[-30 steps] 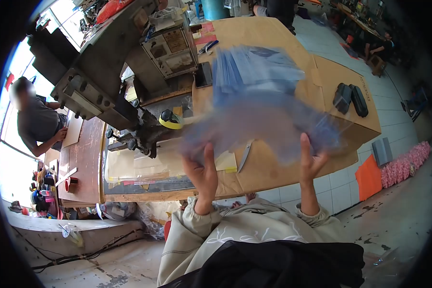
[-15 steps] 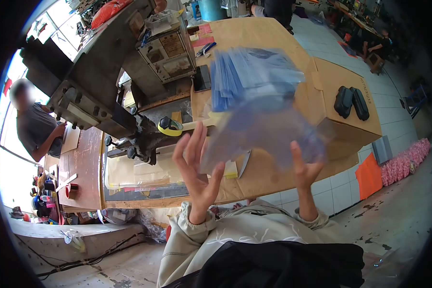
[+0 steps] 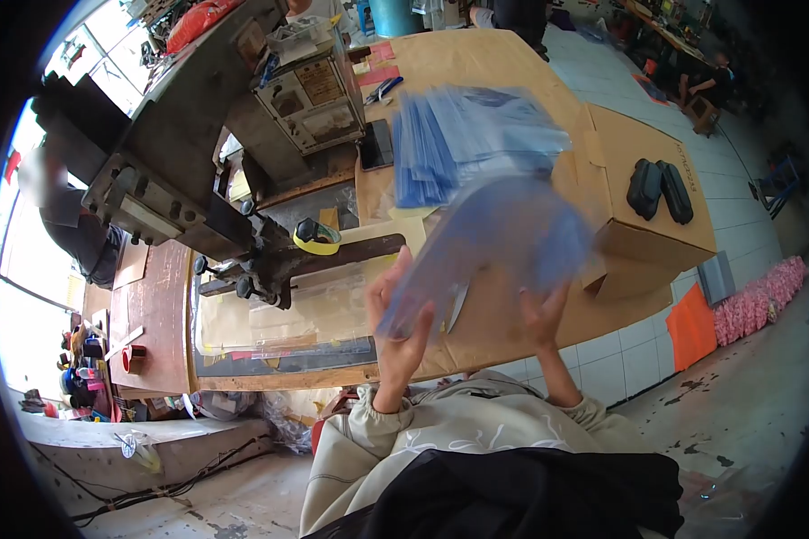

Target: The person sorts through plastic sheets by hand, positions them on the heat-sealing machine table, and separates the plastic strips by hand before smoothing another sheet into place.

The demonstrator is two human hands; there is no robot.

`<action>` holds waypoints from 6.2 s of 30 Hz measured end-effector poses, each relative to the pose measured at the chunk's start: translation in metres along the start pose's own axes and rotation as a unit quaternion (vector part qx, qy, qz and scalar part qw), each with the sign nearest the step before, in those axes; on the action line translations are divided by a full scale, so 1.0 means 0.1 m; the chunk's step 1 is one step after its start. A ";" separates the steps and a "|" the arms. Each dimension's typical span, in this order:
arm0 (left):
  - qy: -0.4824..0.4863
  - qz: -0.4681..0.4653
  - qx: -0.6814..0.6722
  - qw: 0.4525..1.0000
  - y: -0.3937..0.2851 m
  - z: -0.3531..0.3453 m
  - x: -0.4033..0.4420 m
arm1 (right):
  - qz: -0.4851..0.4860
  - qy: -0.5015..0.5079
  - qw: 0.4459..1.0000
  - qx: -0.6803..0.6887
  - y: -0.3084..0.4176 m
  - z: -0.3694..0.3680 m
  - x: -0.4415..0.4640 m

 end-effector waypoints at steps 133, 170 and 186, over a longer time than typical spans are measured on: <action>0.126 0.473 0.021 0.872 1.95 0.27 -1.06 | -0.198 0.338 0.892 -0.224 -1.06 0.00 -0.17; 0.054 0.145 -0.097 0.983 0.86 -0.05 -0.11 | 0.011 -0.081 0.994 -0.076 0.00 0.42 0.16; 0.140 0.179 0.200 0.953 1.70 0.14 -0.32 | 0.018 0.178 0.891 -0.417 -0.63 0.00 -0.05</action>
Point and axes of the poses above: each hand's wrist, its own x-axis towards the middle knuckle, its own z-axis out of the back of the hand, y = z × x, the point moved 10 cm from there along x, towards the middle knuckle, and after that the axes turned 8 degrees about -x, right-handed, at the moved point
